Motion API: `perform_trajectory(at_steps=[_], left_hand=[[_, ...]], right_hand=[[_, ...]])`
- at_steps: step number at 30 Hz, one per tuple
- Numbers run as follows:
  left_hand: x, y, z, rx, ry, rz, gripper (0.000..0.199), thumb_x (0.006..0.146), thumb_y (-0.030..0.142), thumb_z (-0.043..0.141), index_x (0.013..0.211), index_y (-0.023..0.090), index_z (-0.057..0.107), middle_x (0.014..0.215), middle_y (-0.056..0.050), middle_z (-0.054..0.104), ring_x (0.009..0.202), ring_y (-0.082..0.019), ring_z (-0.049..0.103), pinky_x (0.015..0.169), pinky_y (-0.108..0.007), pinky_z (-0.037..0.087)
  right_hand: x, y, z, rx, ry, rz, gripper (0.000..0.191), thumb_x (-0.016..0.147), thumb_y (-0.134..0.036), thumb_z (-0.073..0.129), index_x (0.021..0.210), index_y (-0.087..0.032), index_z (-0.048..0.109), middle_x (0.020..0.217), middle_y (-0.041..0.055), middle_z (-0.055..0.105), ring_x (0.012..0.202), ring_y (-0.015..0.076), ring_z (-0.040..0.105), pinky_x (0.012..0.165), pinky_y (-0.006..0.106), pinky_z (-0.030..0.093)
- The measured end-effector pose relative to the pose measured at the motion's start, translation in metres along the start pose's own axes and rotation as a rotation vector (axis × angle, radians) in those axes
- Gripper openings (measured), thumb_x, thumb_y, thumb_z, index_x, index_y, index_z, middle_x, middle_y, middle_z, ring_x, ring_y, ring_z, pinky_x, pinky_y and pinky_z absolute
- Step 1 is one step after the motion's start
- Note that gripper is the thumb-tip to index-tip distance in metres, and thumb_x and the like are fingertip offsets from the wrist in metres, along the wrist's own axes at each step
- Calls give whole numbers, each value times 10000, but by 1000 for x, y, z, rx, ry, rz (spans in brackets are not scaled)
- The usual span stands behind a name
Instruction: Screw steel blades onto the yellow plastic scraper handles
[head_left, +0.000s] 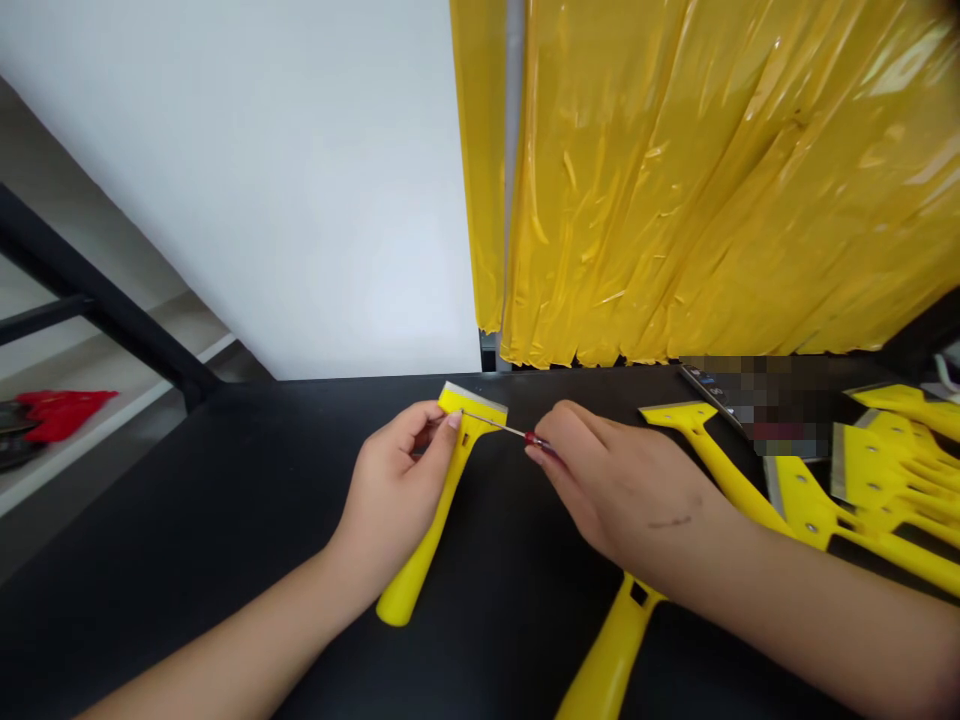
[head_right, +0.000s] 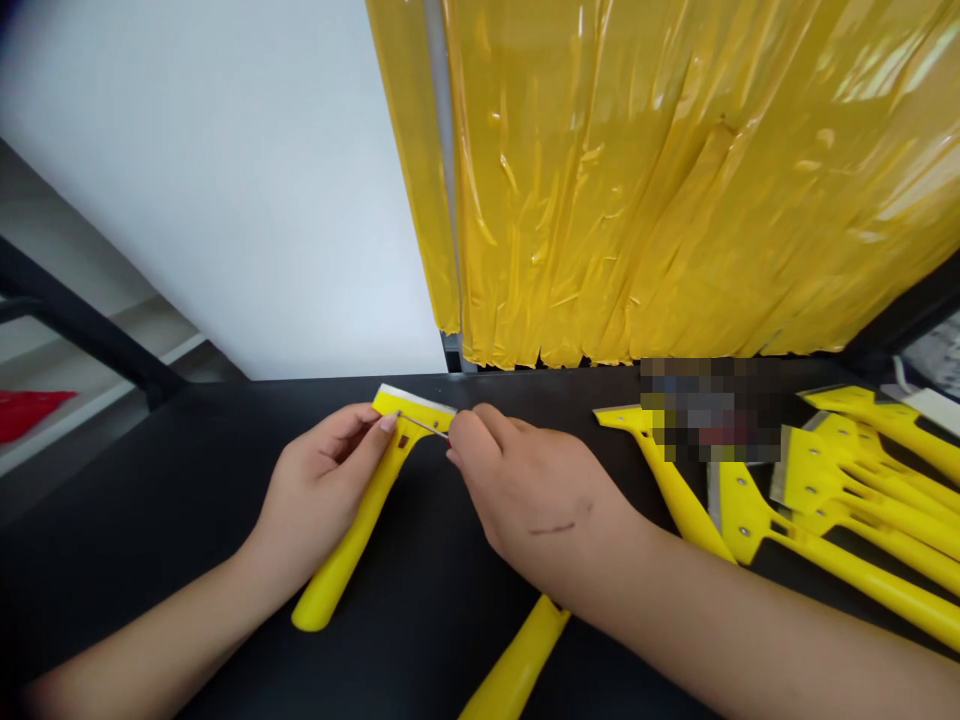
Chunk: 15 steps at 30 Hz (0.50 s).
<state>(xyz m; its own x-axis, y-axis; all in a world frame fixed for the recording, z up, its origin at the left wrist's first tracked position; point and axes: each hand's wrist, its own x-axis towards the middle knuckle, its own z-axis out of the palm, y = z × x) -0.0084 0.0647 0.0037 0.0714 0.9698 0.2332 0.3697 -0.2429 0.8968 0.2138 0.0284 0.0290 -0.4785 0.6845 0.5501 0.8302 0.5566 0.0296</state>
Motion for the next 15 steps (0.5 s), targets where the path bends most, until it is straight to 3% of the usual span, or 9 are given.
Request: perform_trajectory(at_steps=[2, 6, 10, 15], left_hand=[[-1, 2, 0, 1, -3, -2, 199, 1006, 412, 608, 971, 238, 696, 954, -14, 733, 885, -220, 644, 782, -306, 479], [-3, 5, 1, 8, -2, -13, 195, 996, 413, 626, 950, 239, 704, 888, 2, 716, 824, -206, 620, 730, -289, 465], [-2, 4, 2, 5, 0, -20, 198, 993, 411, 627, 947, 239, 712, 874, 4, 711, 818, -205, 614, 726, -286, 460], [-1, 3, 3, -2, -5, -24, 206, 993, 419, 622, 958, 237, 713, 886, -1, 718, 835, -212, 627, 741, -292, 467]], right_hand=[[1, 2, -1, -59, 38, 8, 234, 1088, -287, 497, 866, -225, 542, 727, -26, 553, 583, 169, 554, 541, 324, 335], [3, 5, 0, -82, 130, 64, 106, 1078, -267, 505, 1101, -194, 579, 901, 30, 638, 698, 183, 614, 543, 299, 350], [1, 3, 1, -57, 88, 20, 136, 1078, -255, 487, 961, -202, 532, 792, 14, 618, 629, 185, 599, 524, 307, 330], [1, 1, -1, -48, 31, 52, 163, 1081, -285, 461, 953, -209, 527, 756, 14, 638, 583, 189, 601, 514, 303, 304]])
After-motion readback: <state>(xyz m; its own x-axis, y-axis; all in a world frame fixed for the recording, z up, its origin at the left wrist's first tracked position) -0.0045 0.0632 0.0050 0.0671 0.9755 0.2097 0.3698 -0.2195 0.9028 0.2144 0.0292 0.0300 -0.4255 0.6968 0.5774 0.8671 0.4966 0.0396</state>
